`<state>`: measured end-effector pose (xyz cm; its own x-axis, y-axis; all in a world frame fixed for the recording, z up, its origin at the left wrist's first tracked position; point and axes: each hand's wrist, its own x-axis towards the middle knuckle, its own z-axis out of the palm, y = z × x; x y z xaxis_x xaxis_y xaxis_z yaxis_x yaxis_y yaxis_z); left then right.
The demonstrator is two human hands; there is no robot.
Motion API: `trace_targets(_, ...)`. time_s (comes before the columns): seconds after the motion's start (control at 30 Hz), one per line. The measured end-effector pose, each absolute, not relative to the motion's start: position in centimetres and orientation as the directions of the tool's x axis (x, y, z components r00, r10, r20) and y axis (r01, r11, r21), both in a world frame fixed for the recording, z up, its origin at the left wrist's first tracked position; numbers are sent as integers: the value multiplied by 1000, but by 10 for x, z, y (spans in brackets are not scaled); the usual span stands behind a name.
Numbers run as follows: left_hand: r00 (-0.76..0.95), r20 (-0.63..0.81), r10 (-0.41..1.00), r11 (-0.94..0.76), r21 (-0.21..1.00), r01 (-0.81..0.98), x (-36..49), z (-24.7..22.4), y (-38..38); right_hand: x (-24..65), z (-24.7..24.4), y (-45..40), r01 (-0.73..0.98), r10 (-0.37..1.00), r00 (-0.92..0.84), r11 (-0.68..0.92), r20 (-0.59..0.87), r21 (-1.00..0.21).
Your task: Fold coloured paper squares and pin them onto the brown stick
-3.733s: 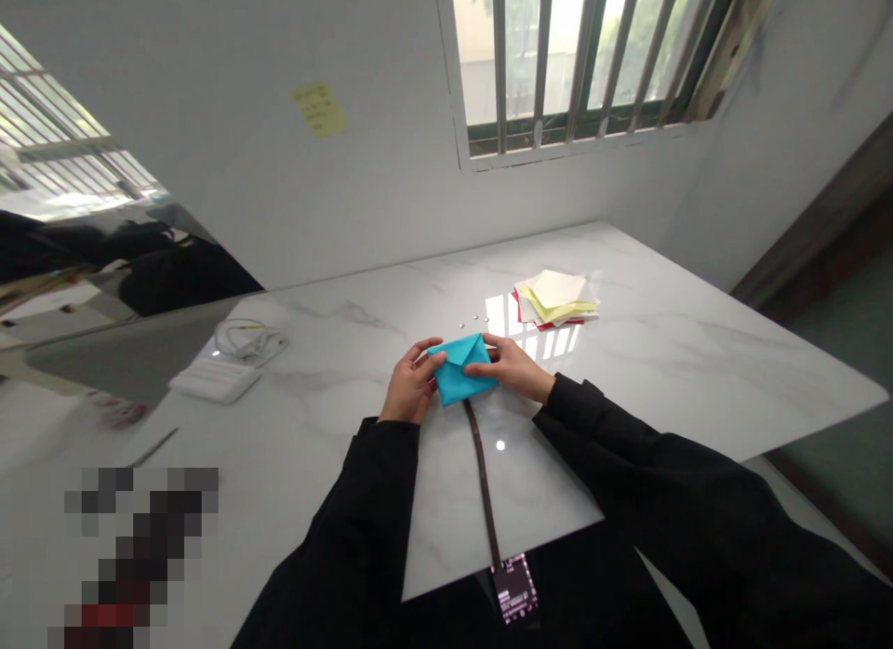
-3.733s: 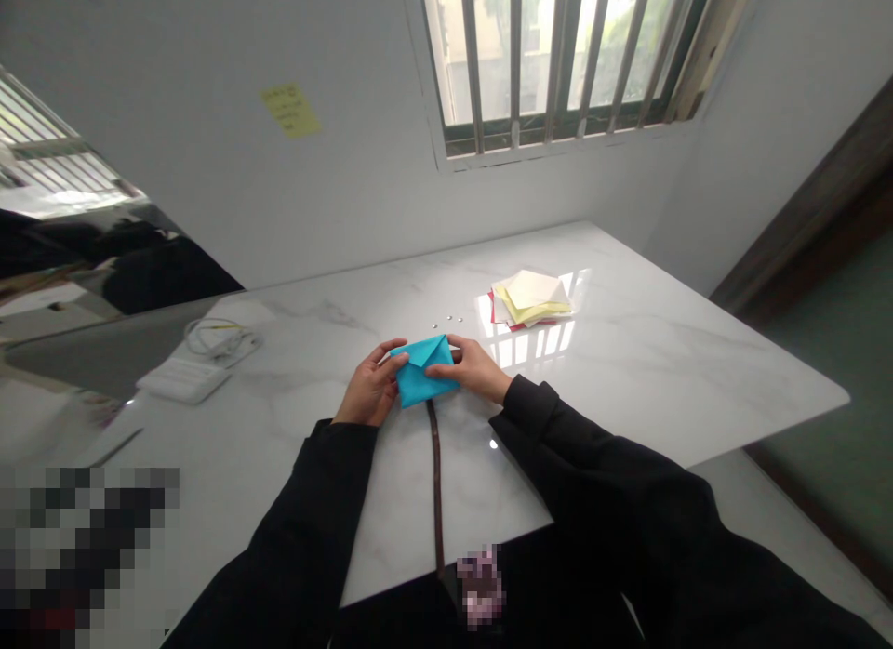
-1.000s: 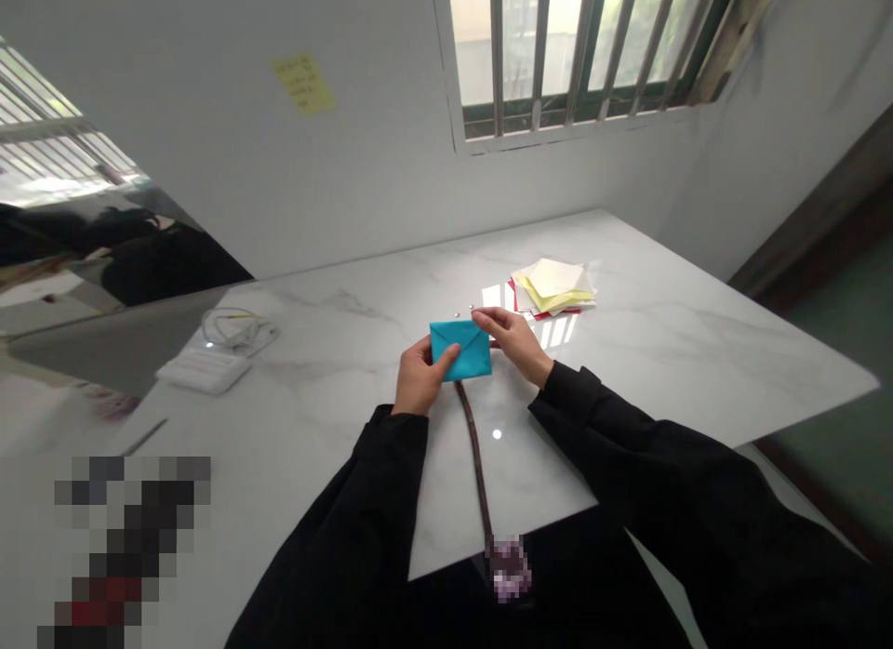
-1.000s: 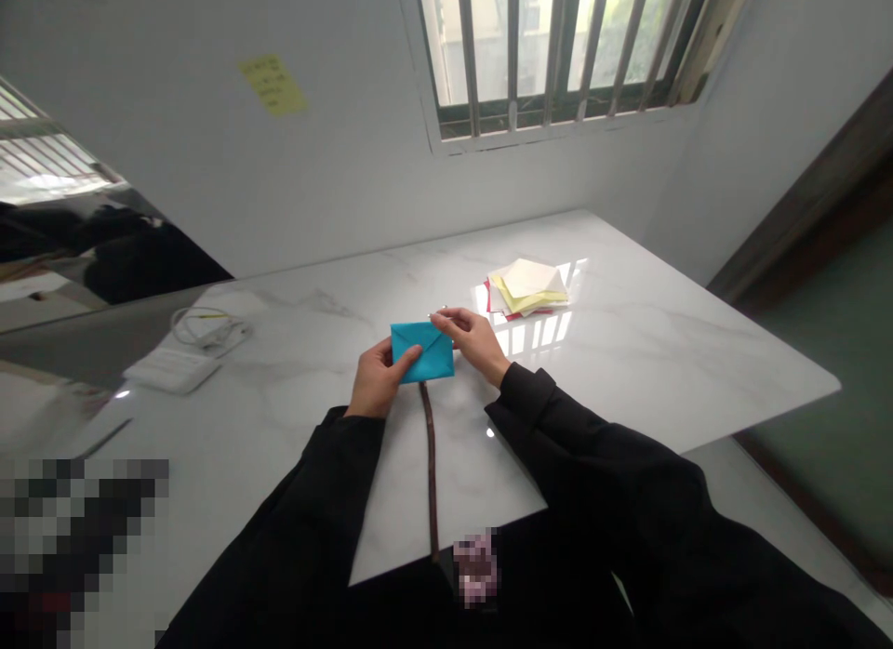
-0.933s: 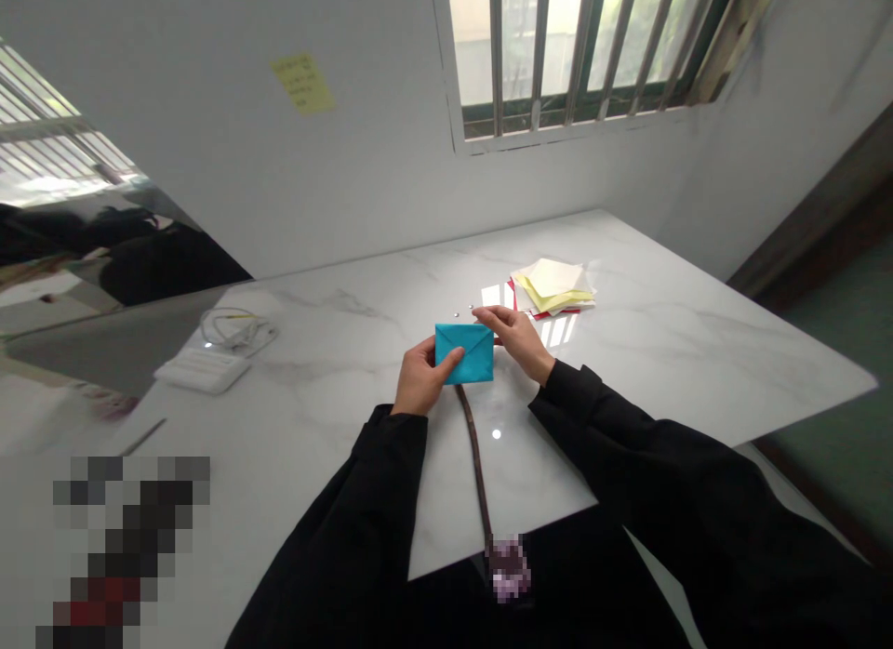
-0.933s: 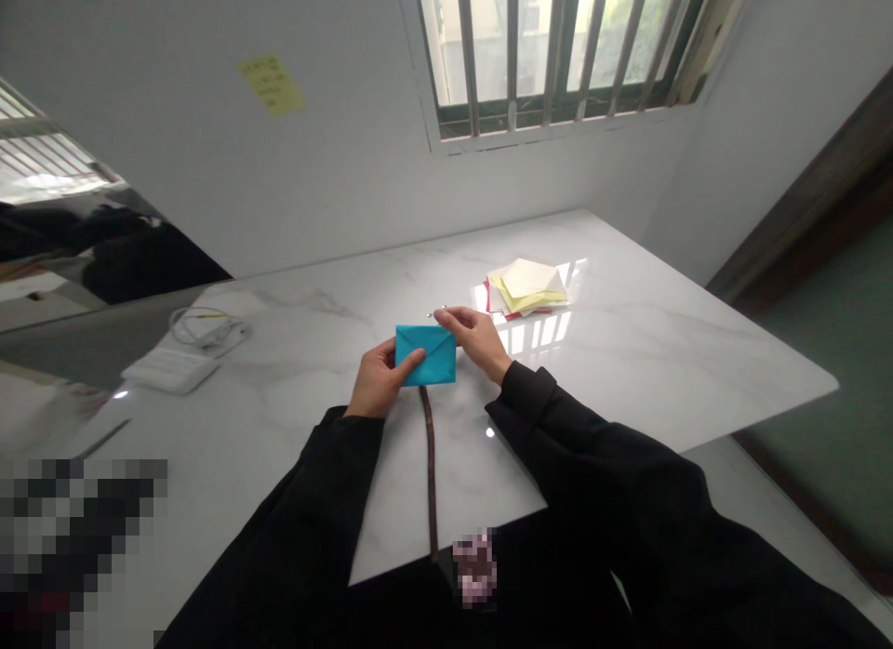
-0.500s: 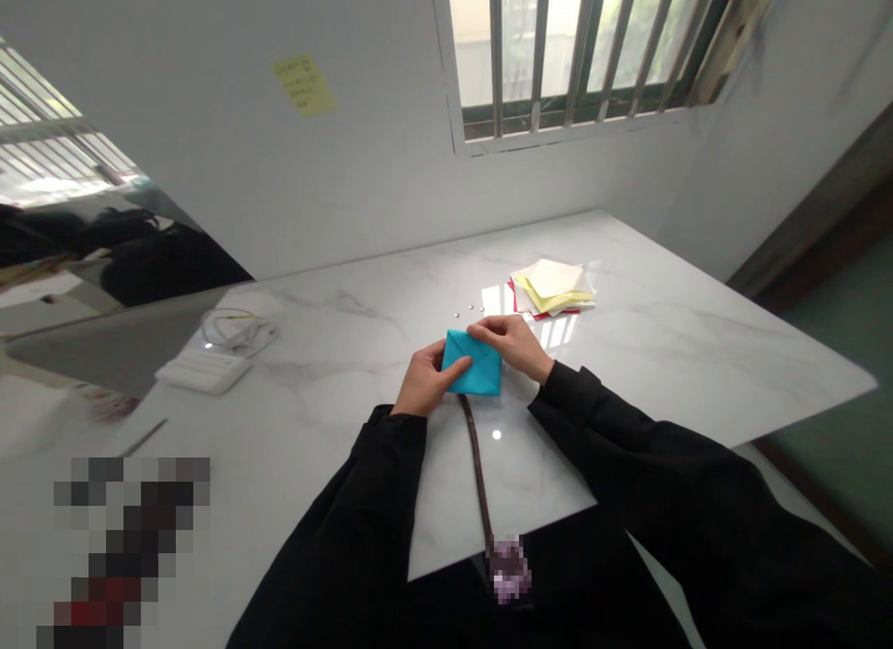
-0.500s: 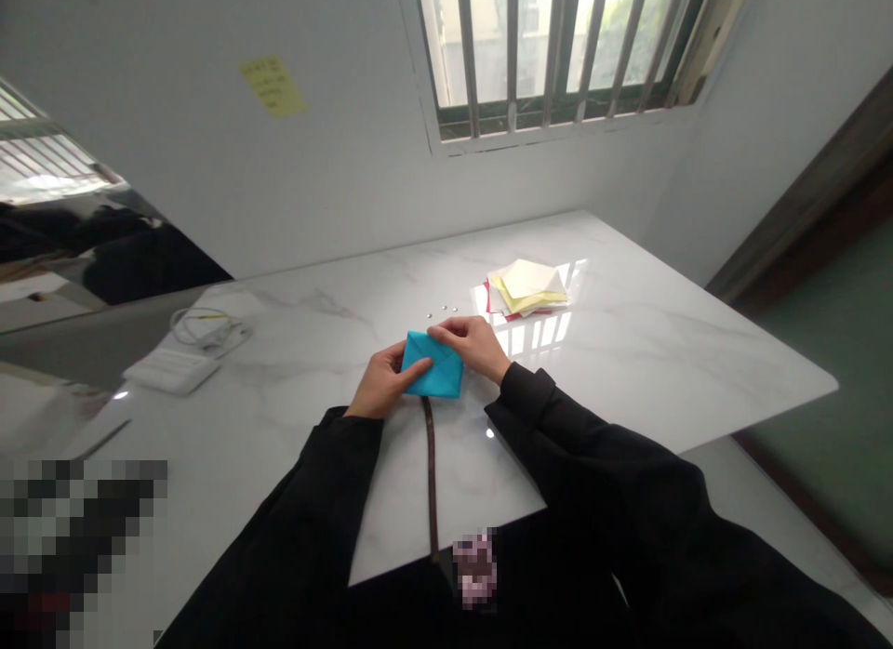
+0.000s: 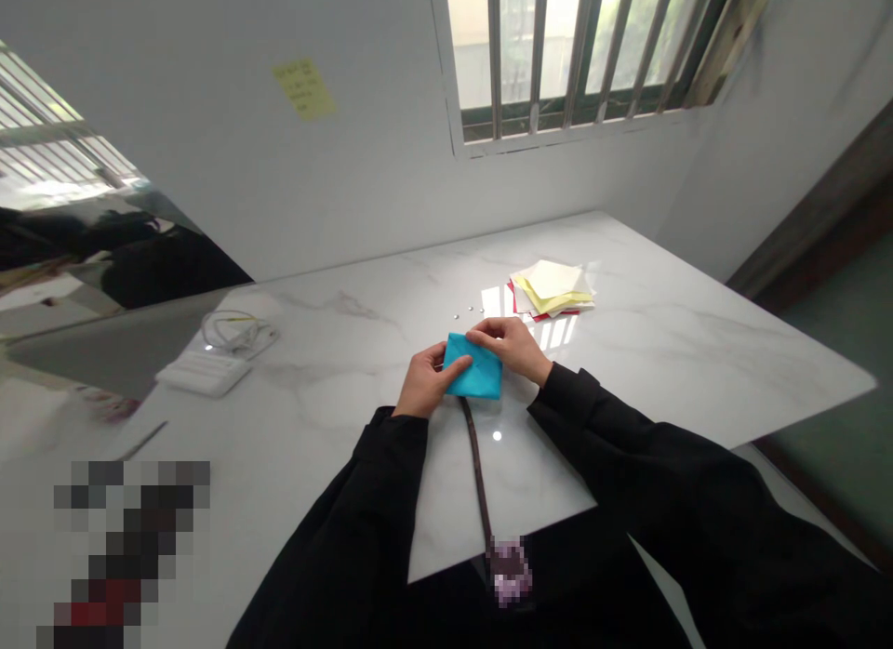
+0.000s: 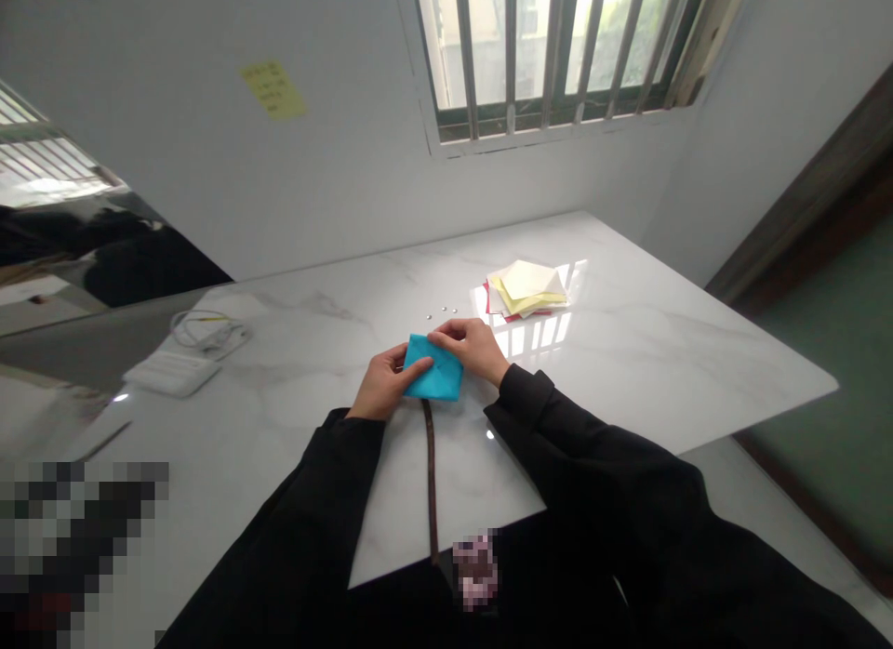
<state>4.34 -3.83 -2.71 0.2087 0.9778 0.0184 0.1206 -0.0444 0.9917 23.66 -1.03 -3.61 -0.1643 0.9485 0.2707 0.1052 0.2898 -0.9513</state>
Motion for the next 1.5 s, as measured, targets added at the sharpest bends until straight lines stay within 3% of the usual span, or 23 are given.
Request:
trace_targets(0.2, 109, 46, 993, -56, 994, 90, 39, -28, -34, 241, -40, -6, 202, 956, -188, 260, 224, -944)
trace_targets(1.0, -14, 89, 996, -89, 996, 31, 33, -29, -29, 244, -34, -10, 90, 994, -66, 96, 90, -991)
trace_targets(1.37, -17, 96, 995, -95, 994, 59, 34, -29, -29, 242, -36, -7, 86, 989, -46, 143, 140, -986)
trace_targets(1.5, -37, 101, 994, -99, 993, 61, 34, -29, -29, 239, -31, -13, -6, 994, -98, 46, 47, -999)
